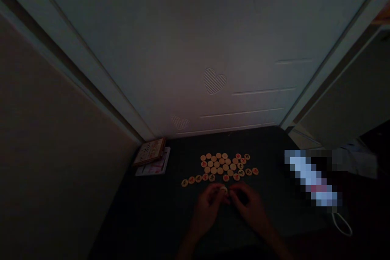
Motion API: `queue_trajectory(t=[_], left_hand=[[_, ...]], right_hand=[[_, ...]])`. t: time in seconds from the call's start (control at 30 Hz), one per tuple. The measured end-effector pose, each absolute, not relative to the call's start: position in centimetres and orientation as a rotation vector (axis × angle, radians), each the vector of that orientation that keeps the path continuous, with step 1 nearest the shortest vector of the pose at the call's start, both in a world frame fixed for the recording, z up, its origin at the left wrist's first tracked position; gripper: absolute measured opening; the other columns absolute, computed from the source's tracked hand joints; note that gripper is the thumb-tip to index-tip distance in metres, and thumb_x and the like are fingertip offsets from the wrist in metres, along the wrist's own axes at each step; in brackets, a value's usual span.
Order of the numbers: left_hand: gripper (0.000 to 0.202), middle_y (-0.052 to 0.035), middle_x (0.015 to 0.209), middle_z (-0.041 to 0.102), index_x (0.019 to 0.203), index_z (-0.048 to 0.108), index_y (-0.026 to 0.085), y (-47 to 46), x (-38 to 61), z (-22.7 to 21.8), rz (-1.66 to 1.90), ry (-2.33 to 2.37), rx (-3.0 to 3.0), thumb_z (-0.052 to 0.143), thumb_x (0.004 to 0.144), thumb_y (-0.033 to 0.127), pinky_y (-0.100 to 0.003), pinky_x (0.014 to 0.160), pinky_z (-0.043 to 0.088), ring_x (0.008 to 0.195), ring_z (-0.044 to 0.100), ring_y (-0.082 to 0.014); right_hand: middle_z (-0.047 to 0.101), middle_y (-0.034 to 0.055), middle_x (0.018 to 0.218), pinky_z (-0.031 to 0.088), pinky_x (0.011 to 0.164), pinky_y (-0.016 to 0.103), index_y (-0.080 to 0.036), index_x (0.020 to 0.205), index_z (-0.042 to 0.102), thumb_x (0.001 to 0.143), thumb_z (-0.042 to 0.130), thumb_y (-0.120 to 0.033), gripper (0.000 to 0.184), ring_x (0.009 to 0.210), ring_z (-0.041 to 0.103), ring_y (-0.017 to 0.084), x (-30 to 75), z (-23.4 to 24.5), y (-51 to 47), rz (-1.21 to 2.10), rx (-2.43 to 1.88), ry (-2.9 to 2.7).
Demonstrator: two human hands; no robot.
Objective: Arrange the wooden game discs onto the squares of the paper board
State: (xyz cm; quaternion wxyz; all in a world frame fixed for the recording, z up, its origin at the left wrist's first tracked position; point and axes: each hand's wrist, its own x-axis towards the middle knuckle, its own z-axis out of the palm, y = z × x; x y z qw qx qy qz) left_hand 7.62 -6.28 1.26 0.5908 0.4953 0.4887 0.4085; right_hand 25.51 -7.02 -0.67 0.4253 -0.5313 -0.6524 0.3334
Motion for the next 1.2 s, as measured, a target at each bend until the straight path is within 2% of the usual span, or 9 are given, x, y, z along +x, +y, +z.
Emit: queue_trajectory(t=[0.23, 0.67, 0.9, 1.2], left_hand=[[0.033, -0.0033, 0.086, 0.075, 0.105, 0.063, 0.02, -6.27, 7.7, 1.49, 0.977, 1.152, 1.149, 0.06, 0.095, 0.052, -0.029, 0.078, 0.054, 0.075, 0.072, -0.0171], [0.035, -0.0036, 0.092, 0.075, 0.114, 0.06, 0.021, -6.42, 7.66, 1.2, 0.96, 1.176, 1.261, 0.056, 0.097, 0.052, -0.03, 0.081, 0.054, 0.082, 0.072, -0.0179], [0.029, -0.0072, 0.108, 0.076, 0.12, 0.06, 0.023, -7.11, 8.16, 1.5, 0.935, 1.185, 1.391, 0.055, 0.099, 0.043, -0.032, 0.087, 0.056, 0.093, 0.074, -0.0202], [0.024, -0.0059, 0.107, 0.077, 0.118, 0.058, 0.024, -7.11, 8.01, 1.74, 0.879, 1.153, 1.464, 0.056, 0.098, 0.037, -0.032, 0.09, 0.056, 0.099, 0.074, -0.0212]], right_hand=[[0.075, 0.0036, 0.09, 0.054, 0.075, 0.028, -0.024, 0.098, 0.071, 0.094, 0.06, -0.033, 0.015, 0.083, 0.071, 0.019, 25.52, -0.59, -7.0, 0.831, -1.327, -1.644], [0.075, 0.0053, 0.091, 0.056, 0.075, 0.03, -0.023, 0.097, 0.073, 0.095, 0.059, -0.039, 0.021, 0.082, 0.071, 0.021, 25.41, 0.31, -7.0, 0.876, -1.334, -1.624], [0.075, 0.0058, 0.099, 0.056, 0.079, 0.03, -0.024, 0.106, 0.072, 0.094, 0.061, -0.038, 0.021, 0.088, 0.071, 0.02, 25.56, -0.1, -7.08, 0.888, -1.319, -1.575], [0.076, 0.0038, 0.087, 0.055, 0.074, 0.029, -0.022, 0.096, 0.072, 0.093, 0.063, -0.04, 0.02, 0.08, 0.071, 0.02, 25.58, -0.03, -7.11, 0.94, -1.331, -1.569]])
